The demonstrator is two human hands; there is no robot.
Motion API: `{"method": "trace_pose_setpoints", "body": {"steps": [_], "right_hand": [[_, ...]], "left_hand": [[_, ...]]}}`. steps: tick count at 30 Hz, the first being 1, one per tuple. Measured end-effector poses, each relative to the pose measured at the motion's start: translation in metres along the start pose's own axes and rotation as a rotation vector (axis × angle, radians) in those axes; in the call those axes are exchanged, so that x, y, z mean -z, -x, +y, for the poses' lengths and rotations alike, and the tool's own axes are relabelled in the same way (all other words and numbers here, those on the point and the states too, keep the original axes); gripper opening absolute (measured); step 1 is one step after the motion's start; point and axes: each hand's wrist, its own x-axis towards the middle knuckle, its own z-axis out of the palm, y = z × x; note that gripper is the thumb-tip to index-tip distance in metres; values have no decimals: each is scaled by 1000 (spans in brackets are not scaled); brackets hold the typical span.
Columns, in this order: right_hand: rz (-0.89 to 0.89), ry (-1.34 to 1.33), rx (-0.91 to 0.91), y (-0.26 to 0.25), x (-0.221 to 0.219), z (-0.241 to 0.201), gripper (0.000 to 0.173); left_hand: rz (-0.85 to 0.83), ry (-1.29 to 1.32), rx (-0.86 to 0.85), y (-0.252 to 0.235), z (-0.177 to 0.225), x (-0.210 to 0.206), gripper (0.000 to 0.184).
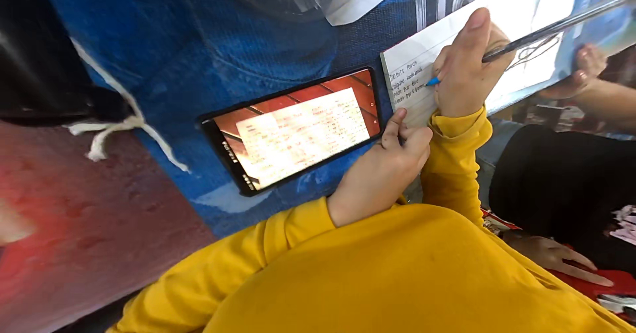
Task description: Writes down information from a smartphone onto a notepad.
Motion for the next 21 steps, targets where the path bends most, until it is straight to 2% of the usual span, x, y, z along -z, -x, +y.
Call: {"method": "trace_pose_setpoints", "body": {"steps": [3, 7, 17, 21], "right_hand": [[-42, -21, 44, -2, 4, 4, 45], [-30, -122, -84, -4, 4, -4, 47], [-28, -17, 76, -4, 5, 5, 42], [-23, -43, 30, -5, 3, 2, 45]], "left_hand": [[15, -46, 3, -1, 1, -1, 22], [-32, -38, 1, -1, 0, 3, 24], [-32, -83, -19, -1, 1, 2, 25], [-36, -98, -28, 0, 0, 1, 26]]}}
